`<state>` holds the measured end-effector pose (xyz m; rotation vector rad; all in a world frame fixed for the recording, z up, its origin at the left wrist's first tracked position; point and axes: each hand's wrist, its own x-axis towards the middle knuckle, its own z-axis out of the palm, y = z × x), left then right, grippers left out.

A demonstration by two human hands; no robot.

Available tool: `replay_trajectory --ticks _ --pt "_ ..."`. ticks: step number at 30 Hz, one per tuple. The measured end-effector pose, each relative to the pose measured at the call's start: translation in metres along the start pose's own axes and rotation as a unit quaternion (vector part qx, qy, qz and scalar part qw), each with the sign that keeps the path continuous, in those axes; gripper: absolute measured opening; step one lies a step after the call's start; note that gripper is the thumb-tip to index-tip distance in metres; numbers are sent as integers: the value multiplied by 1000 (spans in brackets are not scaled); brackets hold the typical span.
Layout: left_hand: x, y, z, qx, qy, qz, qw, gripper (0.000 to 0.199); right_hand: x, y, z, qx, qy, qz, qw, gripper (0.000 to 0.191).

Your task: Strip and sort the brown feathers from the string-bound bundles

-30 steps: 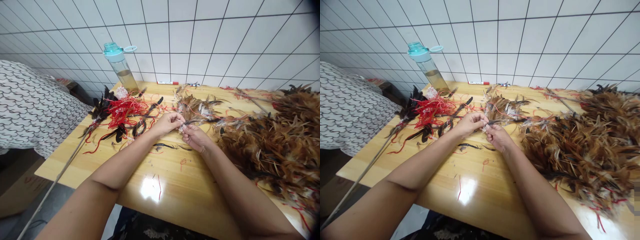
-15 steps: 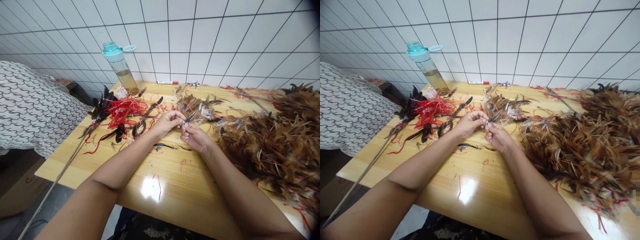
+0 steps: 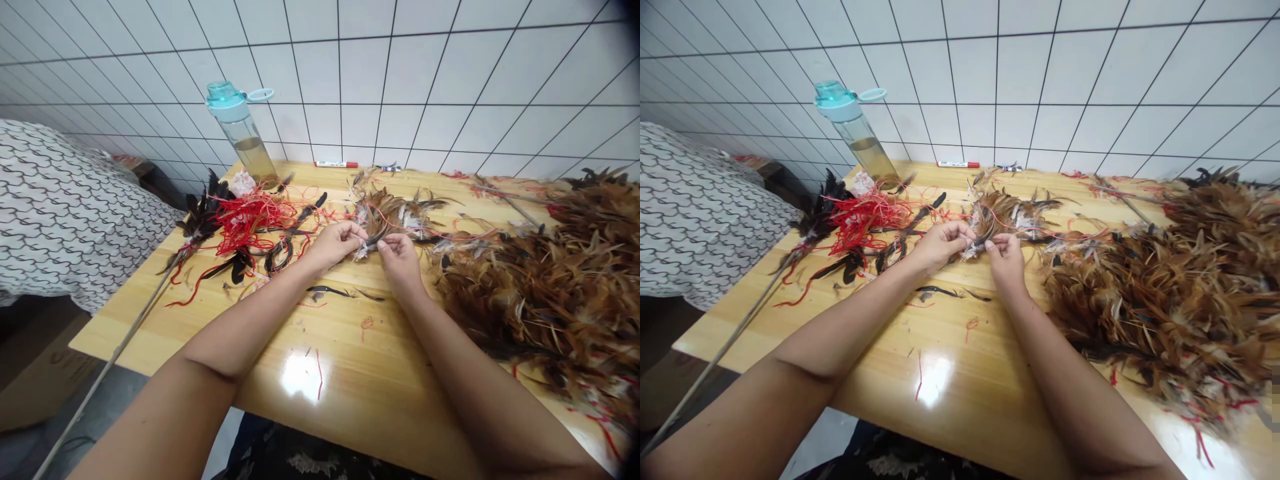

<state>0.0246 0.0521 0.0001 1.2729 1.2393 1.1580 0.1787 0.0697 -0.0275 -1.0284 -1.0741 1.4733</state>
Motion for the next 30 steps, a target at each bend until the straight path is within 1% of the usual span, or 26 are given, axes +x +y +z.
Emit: replay_trajectory --ticks 1,2,3,5,7,9,11,14,16,18,21,26,30 --pt "1 -2 -1 19 6 4 1000 13 0 -1 -2 -66 38 -57 995 23" --pt "2 -3 -1 41 11 11 999 13 0 -3 -4 -129 64 -108 984 18" --pt "2 -4 -2 65 14 21 998 13 -1 -5 -6 -189 84 -157 966 14" --pt "3 -5 -3 111 12 42 993 12 -3 -9 -7 -291 69 -219 929 8" --pt "2 -3 -2 143 7 56 988 12 -6 -12 -7 -367 28 -251 895 9" --pt "1 -2 -1 154 -1 61 986 11 -8 -12 -6 -417 -15 -251 874 12" --pt "-1 -2 0 146 -17 63 987 9 -8 -11 -5 -444 -37 -243 861 15" --pt "-2 -5 2 138 -37 75 987 8 -6 -9 -7 -463 -39 -244 851 17" --pt "-2 -7 2 147 -41 88 984 8 -6 -9 -8 -476 -43 -247 843 18" --pt "-2 -9 2 155 -40 98 982 7 -6 -9 -8 -499 -48 -247 829 19" --pt "-1 -10 1 157 -36 105 981 7 -10 -12 -7 -554 -45 -253 792 20" --pt "1 -13 1 144 -24 89 985 10 -17 -16 -4 -645 -45 -280 710 22" --pt "1 -13 2 125 -19 64 990 12 -17 -17 -5 -674 -44 -302 672 26"
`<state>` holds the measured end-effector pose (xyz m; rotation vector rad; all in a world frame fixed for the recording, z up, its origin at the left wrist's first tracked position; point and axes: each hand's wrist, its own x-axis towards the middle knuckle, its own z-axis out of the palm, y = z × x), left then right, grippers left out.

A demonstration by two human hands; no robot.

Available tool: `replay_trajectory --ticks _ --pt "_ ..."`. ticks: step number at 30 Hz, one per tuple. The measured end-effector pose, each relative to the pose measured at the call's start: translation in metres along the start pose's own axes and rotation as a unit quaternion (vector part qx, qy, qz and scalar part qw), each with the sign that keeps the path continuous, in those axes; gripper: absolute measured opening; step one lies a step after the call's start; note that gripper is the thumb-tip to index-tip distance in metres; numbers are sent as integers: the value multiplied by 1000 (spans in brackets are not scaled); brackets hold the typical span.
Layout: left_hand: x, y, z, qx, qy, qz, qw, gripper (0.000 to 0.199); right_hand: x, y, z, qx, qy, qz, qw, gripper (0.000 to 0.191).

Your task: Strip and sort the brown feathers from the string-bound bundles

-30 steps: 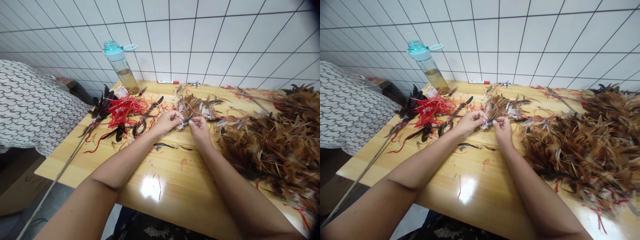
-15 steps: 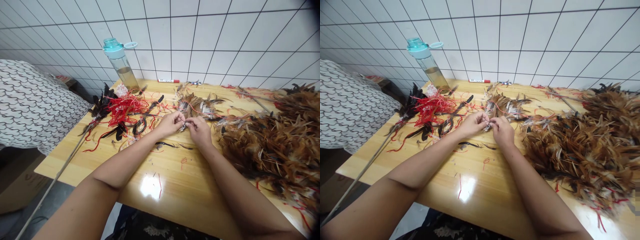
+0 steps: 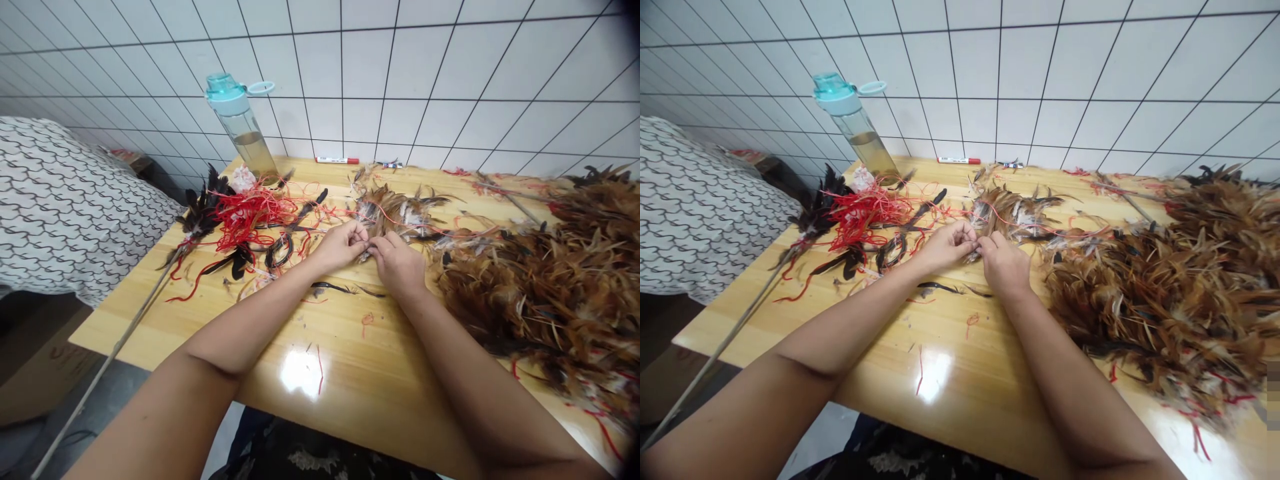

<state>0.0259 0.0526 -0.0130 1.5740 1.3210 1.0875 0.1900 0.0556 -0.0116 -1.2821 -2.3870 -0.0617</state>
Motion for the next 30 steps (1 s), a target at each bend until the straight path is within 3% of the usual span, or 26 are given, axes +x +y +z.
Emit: replay_trajectory --ticks 6,11,16,22,30 --pt "-2 8 3 -56 -3 -29 998 13 0 2 1 -49 14 -4 999 32" --pt "-4 13 6 -121 -10 -60 991 10 0 3 0 -52 9 -8 999 30" --pt "-4 11 10 -135 -3 -51 990 9 1 4 -1 -21 -8 11 1000 29" --pt "-2 5 8 -72 12 -30 997 6 2 3 -1 6 -3 37 999 27" --pt "-2 6 6 -38 16 -26 999 7 1 3 -2 -46 2 -24 999 32"
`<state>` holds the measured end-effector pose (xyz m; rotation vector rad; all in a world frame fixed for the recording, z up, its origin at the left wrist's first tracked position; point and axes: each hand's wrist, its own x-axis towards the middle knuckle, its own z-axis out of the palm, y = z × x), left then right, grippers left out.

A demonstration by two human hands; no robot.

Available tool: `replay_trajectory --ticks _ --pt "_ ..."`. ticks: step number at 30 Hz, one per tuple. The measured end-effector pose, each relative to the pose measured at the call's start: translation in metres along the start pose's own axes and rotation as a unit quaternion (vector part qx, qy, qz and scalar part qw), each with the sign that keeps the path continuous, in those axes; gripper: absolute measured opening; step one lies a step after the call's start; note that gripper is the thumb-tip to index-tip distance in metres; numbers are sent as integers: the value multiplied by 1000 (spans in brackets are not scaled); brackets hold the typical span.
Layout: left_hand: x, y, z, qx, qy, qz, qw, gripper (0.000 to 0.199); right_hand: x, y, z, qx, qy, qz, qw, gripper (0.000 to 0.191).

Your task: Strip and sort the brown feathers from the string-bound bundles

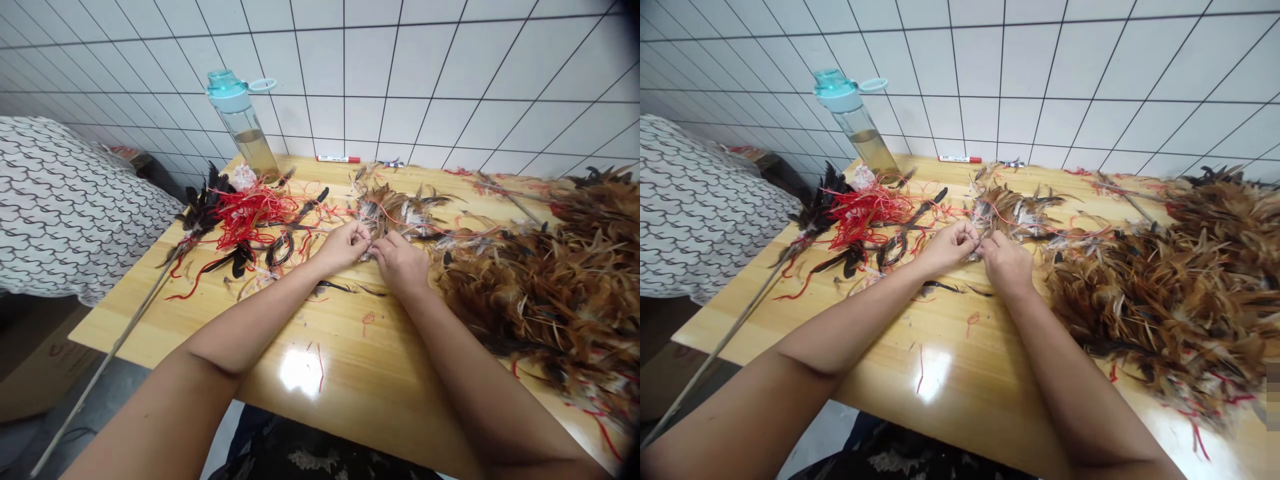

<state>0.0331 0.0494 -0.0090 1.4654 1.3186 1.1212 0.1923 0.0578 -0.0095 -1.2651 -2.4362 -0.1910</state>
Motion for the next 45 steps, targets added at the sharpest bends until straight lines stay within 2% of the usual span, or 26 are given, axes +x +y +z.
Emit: replay_trajectory --ticks 5,10,14,18,21,28,35,39,45 --pt "1 -5 2 13 8 10 1000 9 0 0 -6 -57 -7 -50 997 32" --pt "1 -3 4 -6 19 -15 1000 9 0 -1 -8 -62 -30 -74 995 31" --pt "-1 0 5 -46 24 -17 998 11 2 1 -6 -15 -58 -13 998 29" --pt "-2 1 6 -101 -17 -6 995 14 3 4 -2 38 -81 53 995 27" --pt "-2 0 6 -90 -27 -2 996 11 3 5 0 56 -84 56 993 27" --pt "-1 0 3 -78 -14 -22 997 6 2 5 0 75 -74 62 993 27" --pt "-1 0 0 -118 -59 -54 990 21 3 6 1 112 -74 93 987 28" --pt "-1 -1 1 -91 -79 -49 992 18 3 3 3 134 -73 102 983 27" --pt "-1 -3 4 -36 -67 -28 997 12 3 2 7 200 -53 109 972 27"
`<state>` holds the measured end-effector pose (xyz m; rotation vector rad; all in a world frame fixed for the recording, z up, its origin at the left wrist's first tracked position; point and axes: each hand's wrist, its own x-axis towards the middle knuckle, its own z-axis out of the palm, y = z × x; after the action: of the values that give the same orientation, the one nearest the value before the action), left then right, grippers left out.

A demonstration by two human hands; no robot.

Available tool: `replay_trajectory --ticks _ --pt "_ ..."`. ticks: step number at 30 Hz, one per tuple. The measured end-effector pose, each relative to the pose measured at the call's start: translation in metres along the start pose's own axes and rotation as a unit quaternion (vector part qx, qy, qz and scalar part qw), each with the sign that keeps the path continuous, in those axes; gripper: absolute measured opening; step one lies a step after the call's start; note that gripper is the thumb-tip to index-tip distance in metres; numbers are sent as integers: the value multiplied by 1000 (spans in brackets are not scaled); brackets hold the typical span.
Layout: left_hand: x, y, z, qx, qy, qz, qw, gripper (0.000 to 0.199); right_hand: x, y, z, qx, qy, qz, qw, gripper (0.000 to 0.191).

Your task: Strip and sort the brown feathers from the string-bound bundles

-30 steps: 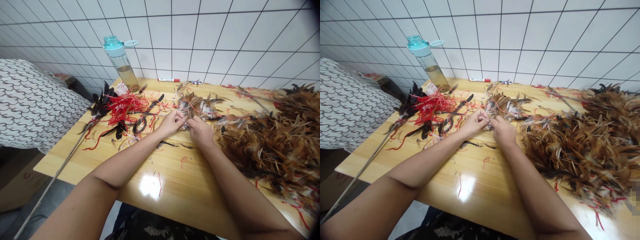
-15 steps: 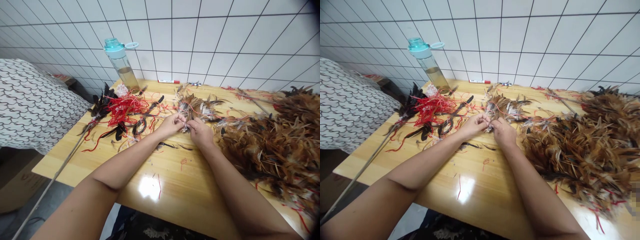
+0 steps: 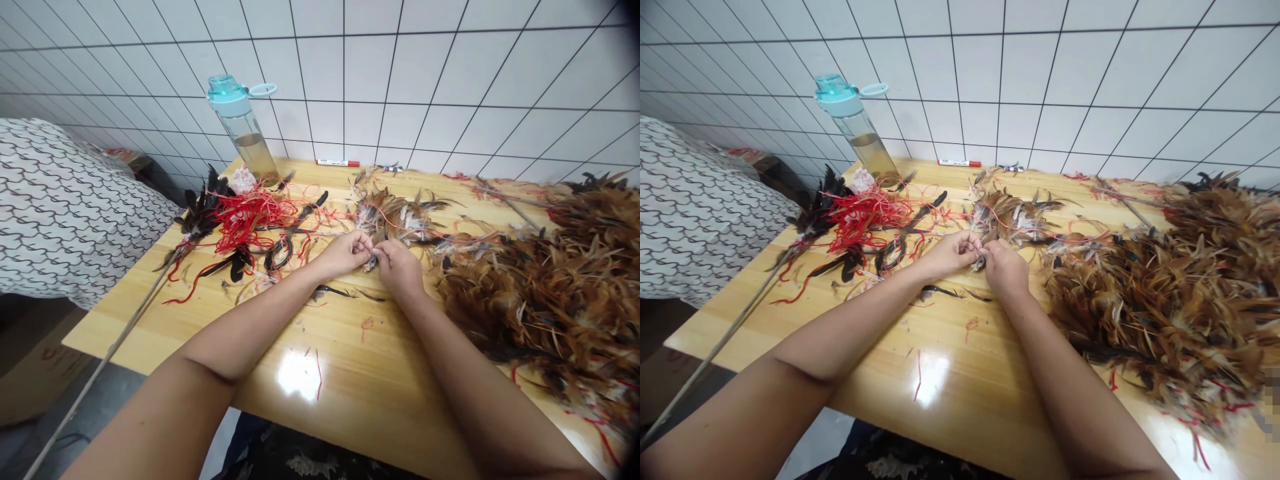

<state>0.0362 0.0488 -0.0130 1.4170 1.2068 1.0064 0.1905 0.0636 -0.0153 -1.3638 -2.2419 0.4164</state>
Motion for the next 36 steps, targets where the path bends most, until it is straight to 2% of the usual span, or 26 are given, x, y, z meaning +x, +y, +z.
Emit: replay_trajectory --ticks 4,6,8,18,23,29,31,33,36 --pt "1 0 -2 15 26 17 999 13 3 7 5 137 30 22 990 23" --pt "1 1 -3 24 43 27 998 15 5 10 8 197 26 49 979 21" --pt "1 2 -3 29 54 35 998 15 7 12 9 215 12 65 974 21" --pt "0 3 -2 -16 39 54 998 15 8 13 10 137 2 13 991 14" --pt "0 3 -2 -26 19 32 999 15 5 5 4 26 -54 4 998 19" --pt "2 3 -5 -78 -3 -5 997 14 1 -6 -2 -93 -109 2 990 25" --pt "4 1 -12 -60 22 7 998 14 1 -8 -1 -109 -117 -7 987 25" --pt "6 2 -22 23 94 42 994 14 1 -8 0 -113 -118 -11 987 25" --pt "4 10 -39 196 219 105 950 10 1 -8 0 -113 -117 -10 987 24"
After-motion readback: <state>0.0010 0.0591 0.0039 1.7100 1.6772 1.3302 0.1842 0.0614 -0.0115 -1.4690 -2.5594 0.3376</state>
